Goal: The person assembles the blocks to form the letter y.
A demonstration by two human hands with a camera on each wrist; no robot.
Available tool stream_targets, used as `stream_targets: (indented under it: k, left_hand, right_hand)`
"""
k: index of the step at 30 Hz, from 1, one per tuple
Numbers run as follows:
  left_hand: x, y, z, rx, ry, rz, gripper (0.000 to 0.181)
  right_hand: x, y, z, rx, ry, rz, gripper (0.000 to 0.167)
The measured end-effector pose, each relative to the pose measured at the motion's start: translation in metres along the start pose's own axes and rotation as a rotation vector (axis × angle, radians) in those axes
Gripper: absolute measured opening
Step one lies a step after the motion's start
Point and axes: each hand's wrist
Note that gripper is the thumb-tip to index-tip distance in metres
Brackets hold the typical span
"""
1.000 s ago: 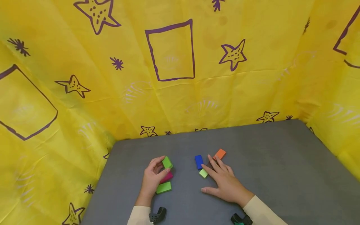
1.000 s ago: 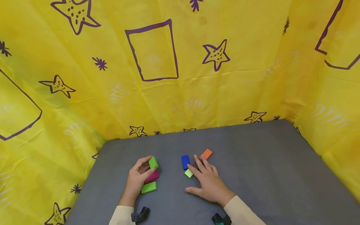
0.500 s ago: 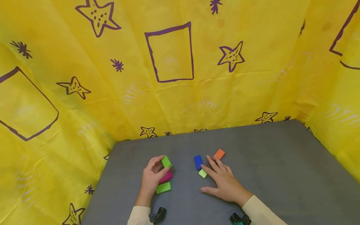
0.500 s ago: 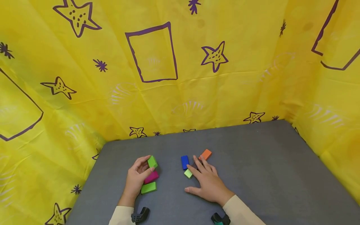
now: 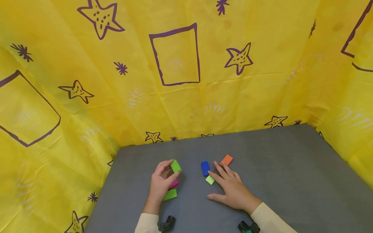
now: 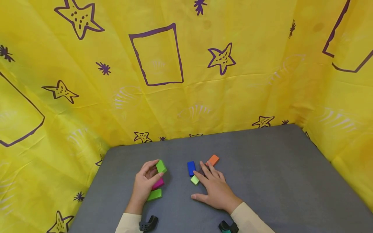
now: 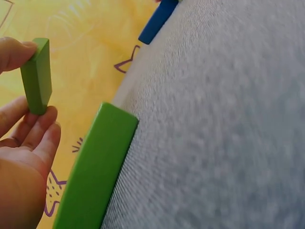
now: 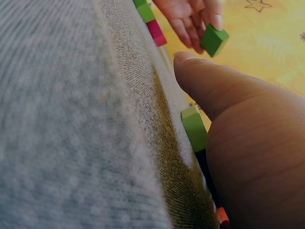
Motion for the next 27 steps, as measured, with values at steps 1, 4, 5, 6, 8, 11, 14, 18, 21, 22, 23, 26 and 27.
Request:
stream_targets:
  k: [1,4,5,6,8,11,14,18,21,22,23,26,27]
  left_hand:
    - [-0.001,-0.001,0.000,0.000,0.003,-0.002,0.052]
    - [-0.002,-0.004,0.001,-0.005,0.025,-0.012,0.053]
    - [-0.003,-0.005,0.001,-0.006,0.036,-0.017,0.053]
    - [-0.003,-0.005,0.001,-0.007,0.045,-0.019,0.053]
    - [-0.004,-0.007,0.002,-0.009,0.062,-0.026,0.054]
    - [-0.003,-0.010,0.003,-0.005,0.073,-0.031,0.055]
    - [-0.003,-0.013,0.005,0.004,0.064,-0.042,0.055]
    - [-0.004,-0.020,0.009,0.013,0.046,-0.050,0.055]
    - [-0.004,-0.025,0.013,0.018,0.047,-0.052,0.056]
    - [-0.005,-0.027,0.014,0.022,0.048,-0.052,0.056]
    - [-0.005,-0.029,0.015,0.026,0.049,-0.052,0.056]
    - [-0.005,-0.035,0.019,0.039,0.052,-0.050,0.057]
    - [-0.005,-0.037,0.020,0.043,0.049,-0.048,0.058]
  right_hand:
    - [0.000,0.000,0.000,0.002,-0.001,-0.002,0.088]
    - [0.001,0.001,0.000,0.002,-0.001,-0.004,0.088]
    - [0.001,0.002,0.000,0.002,0.000,-0.003,0.088]
    - [0.001,0.002,0.000,0.001,0.000,-0.003,0.088]
    - [0.001,0.002,0.000,0.000,0.001,-0.003,0.088]
    - [0.001,0.002,0.000,0.001,-0.001,-0.002,0.088]
    - [0.000,0.001,0.000,0.000,-0.001,-0.005,0.087]
    - [0.001,0.000,-0.001,-0.006,0.003,-0.008,0.087]
    - [0.001,-0.001,0.000,-0.022,0.008,-0.013,0.086]
    - [0.001,-0.001,0.000,-0.029,0.011,-0.016,0.085]
    - [0.001,-0.002,0.000,-0.033,0.011,-0.017,0.085]
    - [0.001,-0.001,0.000,-0.042,0.012,-0.020,0.085]
    - [0.001,-0.001,0.000,-0.043,0.012,-0.021,0.085]
Point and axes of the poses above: each hand's wrist, its own z-axis towards the middle knuckle, its own y-axis out of the back of the hand, x = y × z, and after that the axes turned 15 degrees about -z, right-handed
